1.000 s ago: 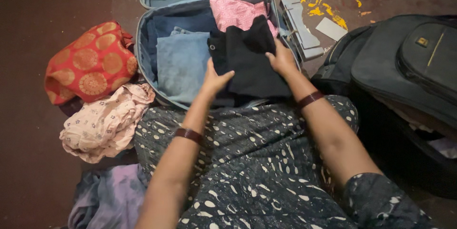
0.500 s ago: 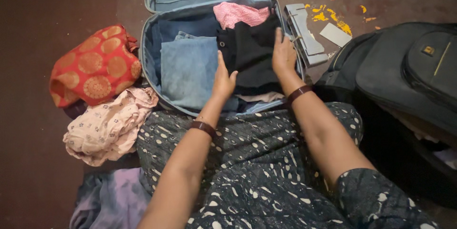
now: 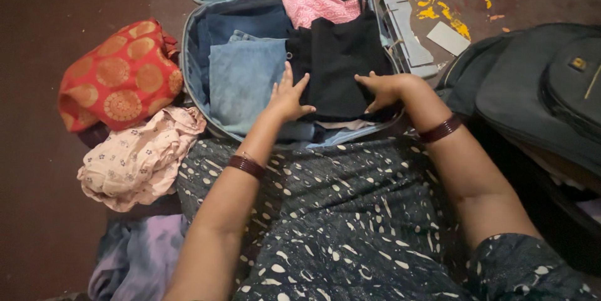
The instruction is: The person sits on the floor and removes various articles of clothing, including folded shirts, jeans, and colorful fabrics, from a small black backpack and a larger blue suitcase, placing them onto the floor nearby.
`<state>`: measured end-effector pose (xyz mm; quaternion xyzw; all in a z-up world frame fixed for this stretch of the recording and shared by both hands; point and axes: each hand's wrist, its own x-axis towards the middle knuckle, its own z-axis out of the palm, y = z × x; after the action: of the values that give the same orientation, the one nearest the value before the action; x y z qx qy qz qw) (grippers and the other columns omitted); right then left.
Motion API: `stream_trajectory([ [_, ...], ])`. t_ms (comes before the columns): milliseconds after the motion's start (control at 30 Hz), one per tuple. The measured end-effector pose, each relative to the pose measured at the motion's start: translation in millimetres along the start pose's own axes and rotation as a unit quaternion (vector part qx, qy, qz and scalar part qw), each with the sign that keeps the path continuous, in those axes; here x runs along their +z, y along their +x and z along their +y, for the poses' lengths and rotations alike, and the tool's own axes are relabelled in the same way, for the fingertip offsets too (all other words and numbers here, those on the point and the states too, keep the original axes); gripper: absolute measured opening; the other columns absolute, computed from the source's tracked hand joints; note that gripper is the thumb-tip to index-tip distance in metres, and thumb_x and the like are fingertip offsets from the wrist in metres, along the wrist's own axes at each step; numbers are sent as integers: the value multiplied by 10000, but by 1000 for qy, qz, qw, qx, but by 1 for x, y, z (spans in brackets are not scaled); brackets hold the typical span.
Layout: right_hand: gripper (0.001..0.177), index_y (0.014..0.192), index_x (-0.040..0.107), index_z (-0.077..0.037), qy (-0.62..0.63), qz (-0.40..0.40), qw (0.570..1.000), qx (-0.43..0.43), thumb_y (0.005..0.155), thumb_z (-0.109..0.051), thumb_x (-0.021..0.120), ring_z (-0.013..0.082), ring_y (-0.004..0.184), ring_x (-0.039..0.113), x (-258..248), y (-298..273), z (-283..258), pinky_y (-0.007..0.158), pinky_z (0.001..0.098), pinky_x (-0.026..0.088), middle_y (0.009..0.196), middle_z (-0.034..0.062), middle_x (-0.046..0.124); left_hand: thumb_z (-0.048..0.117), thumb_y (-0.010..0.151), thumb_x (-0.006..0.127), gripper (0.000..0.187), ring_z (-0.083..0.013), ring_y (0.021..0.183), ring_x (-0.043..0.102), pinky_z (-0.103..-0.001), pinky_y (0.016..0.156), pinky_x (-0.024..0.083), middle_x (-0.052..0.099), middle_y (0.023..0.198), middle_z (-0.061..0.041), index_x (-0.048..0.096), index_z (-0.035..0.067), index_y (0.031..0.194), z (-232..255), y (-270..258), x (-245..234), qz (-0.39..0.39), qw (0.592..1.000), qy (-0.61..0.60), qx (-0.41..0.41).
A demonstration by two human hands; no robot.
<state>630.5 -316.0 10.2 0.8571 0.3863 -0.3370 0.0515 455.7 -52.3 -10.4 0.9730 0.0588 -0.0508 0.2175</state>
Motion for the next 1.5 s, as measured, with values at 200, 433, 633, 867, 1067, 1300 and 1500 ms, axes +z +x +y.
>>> stream_trajectory([
  [200,1309,1665,-2,-178,-56,86,983,152,746,-283,924,539,1514,195,27,-1,-62,1170,540,370,1676,314,20,424,742,866,1114,-371,1586,107,-592,1227,195,-94,1678,-253,222,233,1631,21,-2,33,100,990,85,-40],
  [433,973,1635,103,-51,-3,108,984,140,902,-317,686,544,1524,180,40,1,-47,1193,536,324,1680,324,66,280,914,701,844,-421,1534,195,-692,1181,167,30,1688,-223,253,230,1628,29,-41,67,195,976,97,19],
  [633,946,1591,159,61,146,352,920,91,978,-538,558,528,1513,143,9,91,-19,1242,515,202,1643,374,97,298,928,657,775,-424,1522,222,-687,1183,168,83,1700,-167,292,277,1611,31,-54,72,212,971,107,34],
  [867,1078,1649,164,-101,89,334,913,218,892,-781,523,427,1571,184,4,82,-43,1247,549,215,1698,257,130,303,922,658,730,-408,1541,171,-700,1180,152,66,1706,-141,347,332,1583,29,-49,72,196,976,90,28],
  [1067,1227,1658,81,-140,124,263,933,214,774,-849,553,422,1550,143,-20,76,-28,1232,542,205,1713,199,61,304,925,648,732,-401,1546,142,-708,1181,128,54,1709,-137,337,351,1587,25,-45,76,179,981,77,18],
  [1300,1112,1664,32,-241,25,176,972,152,832,-876,406,456,1578,-22,34,55,-29,1246,632,89,1727,176,-62,368,935,652,773,-411,1555,143,-711,1190,136,28,1712,-153,269,360,1606,19,-45,83,188,978,88,28],
  [1500,1531,1653,-25,-193,-61,139,984,97,560,-877,799,542,1503,-30,52,9,-38,1221,612,128,1640,304,-58,426,934,653,820,-364,1574,110,-712,1192,106,-22,1714,-112,192,377,1611,27,-64,69,102,990,92,1],
])
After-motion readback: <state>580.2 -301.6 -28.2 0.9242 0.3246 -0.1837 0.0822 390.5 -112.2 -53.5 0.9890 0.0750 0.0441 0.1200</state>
